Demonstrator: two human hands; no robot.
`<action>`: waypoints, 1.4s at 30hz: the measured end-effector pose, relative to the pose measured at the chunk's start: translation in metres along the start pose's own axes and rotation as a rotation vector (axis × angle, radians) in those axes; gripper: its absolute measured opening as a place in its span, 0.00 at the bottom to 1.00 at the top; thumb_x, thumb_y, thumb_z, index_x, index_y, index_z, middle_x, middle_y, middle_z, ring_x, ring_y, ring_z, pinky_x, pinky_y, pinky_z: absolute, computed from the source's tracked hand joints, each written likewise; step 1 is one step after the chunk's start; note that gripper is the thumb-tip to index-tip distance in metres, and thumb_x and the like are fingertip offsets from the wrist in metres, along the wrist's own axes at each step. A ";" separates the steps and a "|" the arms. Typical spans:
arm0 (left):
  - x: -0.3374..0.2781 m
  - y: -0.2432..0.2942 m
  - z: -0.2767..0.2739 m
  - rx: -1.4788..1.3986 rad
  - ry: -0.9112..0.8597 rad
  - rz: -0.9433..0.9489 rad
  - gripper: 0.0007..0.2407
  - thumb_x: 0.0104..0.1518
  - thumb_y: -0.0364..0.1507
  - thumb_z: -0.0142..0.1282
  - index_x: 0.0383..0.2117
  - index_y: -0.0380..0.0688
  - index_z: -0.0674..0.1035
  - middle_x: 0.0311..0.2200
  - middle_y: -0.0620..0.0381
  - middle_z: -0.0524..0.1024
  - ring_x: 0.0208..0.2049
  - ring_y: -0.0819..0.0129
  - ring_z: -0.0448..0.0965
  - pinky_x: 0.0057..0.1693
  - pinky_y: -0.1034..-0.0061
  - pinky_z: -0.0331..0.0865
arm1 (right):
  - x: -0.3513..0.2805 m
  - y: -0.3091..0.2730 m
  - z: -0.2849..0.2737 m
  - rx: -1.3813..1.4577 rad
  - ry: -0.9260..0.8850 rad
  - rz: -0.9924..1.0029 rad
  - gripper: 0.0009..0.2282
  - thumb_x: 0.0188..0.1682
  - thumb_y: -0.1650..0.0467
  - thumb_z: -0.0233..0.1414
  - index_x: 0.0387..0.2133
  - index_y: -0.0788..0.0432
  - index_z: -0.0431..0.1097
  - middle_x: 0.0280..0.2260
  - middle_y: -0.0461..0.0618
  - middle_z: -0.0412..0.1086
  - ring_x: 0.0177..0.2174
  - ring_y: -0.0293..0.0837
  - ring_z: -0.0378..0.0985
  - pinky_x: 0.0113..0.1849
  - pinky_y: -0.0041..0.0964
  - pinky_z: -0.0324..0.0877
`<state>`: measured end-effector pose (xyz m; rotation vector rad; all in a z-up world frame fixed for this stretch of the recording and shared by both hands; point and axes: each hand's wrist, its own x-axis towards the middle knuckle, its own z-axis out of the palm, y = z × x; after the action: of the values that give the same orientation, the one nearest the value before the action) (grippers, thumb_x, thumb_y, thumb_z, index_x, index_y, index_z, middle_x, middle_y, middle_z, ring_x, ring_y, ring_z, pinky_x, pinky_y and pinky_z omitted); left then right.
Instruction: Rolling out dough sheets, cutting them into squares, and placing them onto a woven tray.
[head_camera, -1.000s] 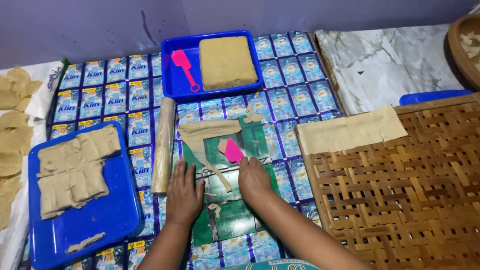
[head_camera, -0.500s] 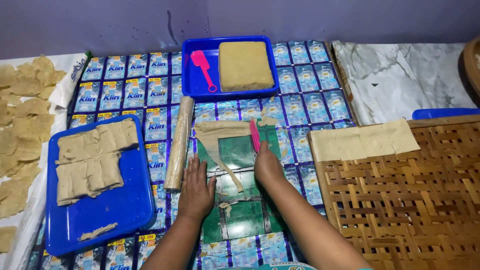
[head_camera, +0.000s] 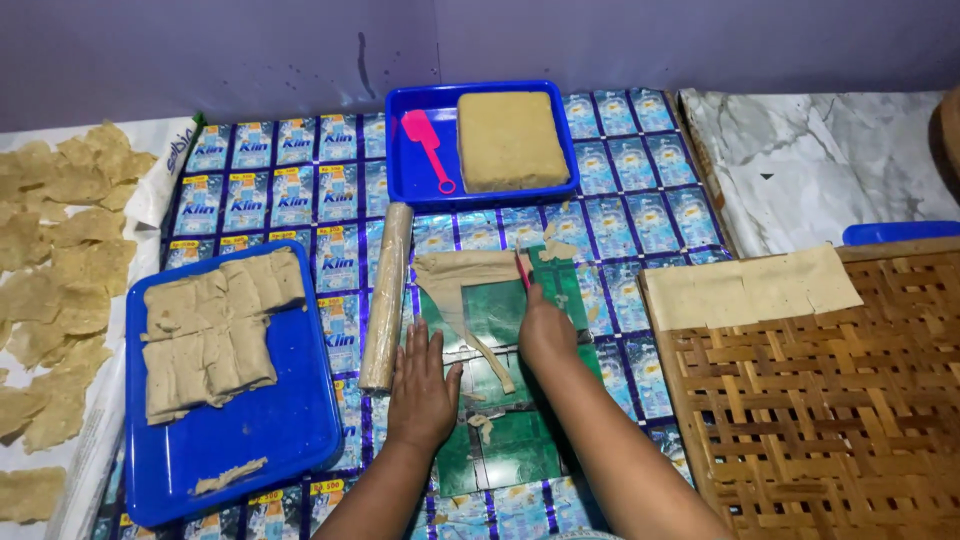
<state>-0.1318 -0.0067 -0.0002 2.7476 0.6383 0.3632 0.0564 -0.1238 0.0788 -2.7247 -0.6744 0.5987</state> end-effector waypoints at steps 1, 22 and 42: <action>0.001 0.000 -0.001 0.001 0.004 0.001 0.25 0.69 0.45 0.37 0.66 0.44 0.61 0.72 0.41 0.50 0.73 0.49 0.47 0.73 0.53 0.47 | -0.009 0.001 -0.002 0.000 0.003 -0.002 0.17 0.53 0.76 0.32 0.55 0.65 0.57 0.42 0.73 0.75 0.47 0.71 0.78 0.48 0.65 0.73; 0.004 0.003 -0.011 -0.056 -0.153 -0.019 0.26 0.71 0.44 0.31 0.68 0.39 0.56 0.72 0.38 0.47 0.74 0.47 0.42 0.73 0.51 0.38 | -0.054 0.015 -0.044 -0.293 0.011 -0.083 0.21 0.54 0.69 0.38 0.54 0.28 0.69 0.43 0.49 0.71 0.46 0.59 0.78 0.46 0.53 0.76; 0.004 0.003 -0.002 -0.027 -0.121 -0.011 0.26 0.71 0.43 0.32 0.68 0.35 0.54 0.72 0.35 0.45 0.74 0.45 0.41 0.74 0.52 0.37 | -0.020 0.016 -0.013 -0.064 -0.024 -0.116 0.16 0.54 0.64 0.43 0.54 0.34 0.69 0.43 0.50 0.75 0.46 0.59 0.79 0.46 0.55 0.75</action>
<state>-0.1277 -0.0065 0.0032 2.7148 0.6131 0.1997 0.0518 -0.1493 0.0913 -2.7174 -0.8644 0.5925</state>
